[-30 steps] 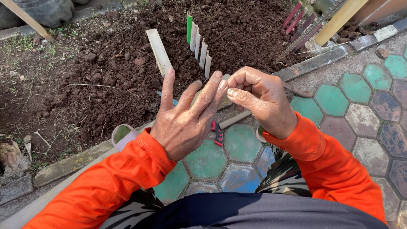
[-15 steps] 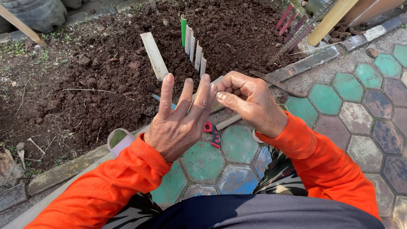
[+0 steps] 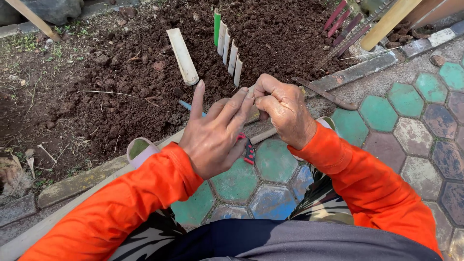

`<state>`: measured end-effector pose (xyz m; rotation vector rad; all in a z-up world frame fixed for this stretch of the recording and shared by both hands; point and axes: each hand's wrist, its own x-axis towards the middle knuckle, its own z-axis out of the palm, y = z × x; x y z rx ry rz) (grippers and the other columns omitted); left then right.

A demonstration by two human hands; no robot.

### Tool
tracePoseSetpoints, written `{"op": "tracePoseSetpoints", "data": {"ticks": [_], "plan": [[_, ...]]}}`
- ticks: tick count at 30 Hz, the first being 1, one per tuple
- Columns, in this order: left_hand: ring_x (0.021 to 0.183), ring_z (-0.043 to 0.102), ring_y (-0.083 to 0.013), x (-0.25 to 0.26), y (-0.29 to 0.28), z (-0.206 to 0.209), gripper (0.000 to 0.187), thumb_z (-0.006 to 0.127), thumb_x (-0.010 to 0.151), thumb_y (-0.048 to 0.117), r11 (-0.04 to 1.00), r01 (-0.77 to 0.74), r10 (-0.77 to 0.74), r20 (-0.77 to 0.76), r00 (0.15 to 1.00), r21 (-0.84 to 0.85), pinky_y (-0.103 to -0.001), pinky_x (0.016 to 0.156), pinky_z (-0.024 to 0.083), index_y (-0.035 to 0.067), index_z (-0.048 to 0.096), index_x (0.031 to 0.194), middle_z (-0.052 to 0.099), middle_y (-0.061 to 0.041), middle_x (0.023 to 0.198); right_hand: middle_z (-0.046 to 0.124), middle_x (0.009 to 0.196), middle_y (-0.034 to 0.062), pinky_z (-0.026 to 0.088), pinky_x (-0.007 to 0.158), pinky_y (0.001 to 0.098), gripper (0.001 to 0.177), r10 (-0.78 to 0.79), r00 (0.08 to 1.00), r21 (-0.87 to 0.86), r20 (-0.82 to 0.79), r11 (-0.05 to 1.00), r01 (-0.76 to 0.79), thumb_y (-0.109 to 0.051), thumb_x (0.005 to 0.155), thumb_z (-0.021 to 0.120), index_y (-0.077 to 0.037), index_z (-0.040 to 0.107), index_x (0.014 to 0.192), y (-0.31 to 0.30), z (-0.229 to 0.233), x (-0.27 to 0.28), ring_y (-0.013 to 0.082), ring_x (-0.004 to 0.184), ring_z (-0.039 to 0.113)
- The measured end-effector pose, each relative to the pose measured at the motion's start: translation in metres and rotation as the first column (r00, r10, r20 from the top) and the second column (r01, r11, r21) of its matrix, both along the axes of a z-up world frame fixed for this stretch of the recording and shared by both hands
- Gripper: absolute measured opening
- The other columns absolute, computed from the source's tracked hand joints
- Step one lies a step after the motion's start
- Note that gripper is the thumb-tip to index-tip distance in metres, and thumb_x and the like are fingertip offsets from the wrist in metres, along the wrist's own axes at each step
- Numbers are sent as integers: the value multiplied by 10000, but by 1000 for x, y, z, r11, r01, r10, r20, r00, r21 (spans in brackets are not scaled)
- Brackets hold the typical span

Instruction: Sawing a bamboo pole into sections in an outdoor garden area.

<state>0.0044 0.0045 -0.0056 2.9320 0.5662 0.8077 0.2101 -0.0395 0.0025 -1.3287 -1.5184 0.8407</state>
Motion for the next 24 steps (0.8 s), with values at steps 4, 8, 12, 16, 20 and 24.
{"op": "tracePoseSetpoints", "data": {"ticks": [4,8,12,16,20,24], "plan": [[1201,590,-335,-15,24,-23,721,733,824,276,983,-45,63,92,994,-179,-689,1123,249,-60,542,1432,555,-188,1415,514,702,87,446,575,344,125,-54,977,52,208,998,44,-108,951,488,-25,537,871,27,-57,18,190,616,529],[1045,659,-322,-40,48,-42,251,666,913,299,945,-267,219,-239,946,-189,-604,1133,333,89,728,1036,697,-89,1052,667,872,260,500,763,547,249,162,659,-184,735,982,-36,-226,940,528,-1,635,943,57,-261,72,471,827,649],[958,689,-319,-71,55,-79,259,627,904,338,914,-374,237,-541,807,-158,-501,1061,418,122,764,860,711,-84,933,685,1073,301,529,955,518,379,535,421,-608,732,792,51,-302,825,649,21,686,1022,52,-422,109,454,1026,681],[1042,680,-298,-96,58,-96,298,631,932,367,831,-538,200,-826,528,-143,-485,1020,451,104,762,984,713,-73,1036,620,1231,301,483,1001,519,595,359,602,-581,713,783,222,-288,782,718,9,528,1260,50,-461,79,468,1168,594],[1241,541,-294,-109,92,-113,455,737,874,401,812,-573,80,-953,292,-108,-587,1070,353,117,681,1225,606,-88,1279,506,1356,221,420,1052,529,735,80,652,-392,754,851,349,-164,756,688,-91,415,1434,42,-494,43,428,1278,458],[1308,563,-277,-94,158,-163,376,729,901,267,823,-568,184,-946,266,1,-543,1091,411,120,734,1247,654,-75,1350,511,1362,133,407,986,560,733,66,517,-326,853,842,430,-163,725,715,-147,434,1402,37,-466,26,376,1270,438]]}}
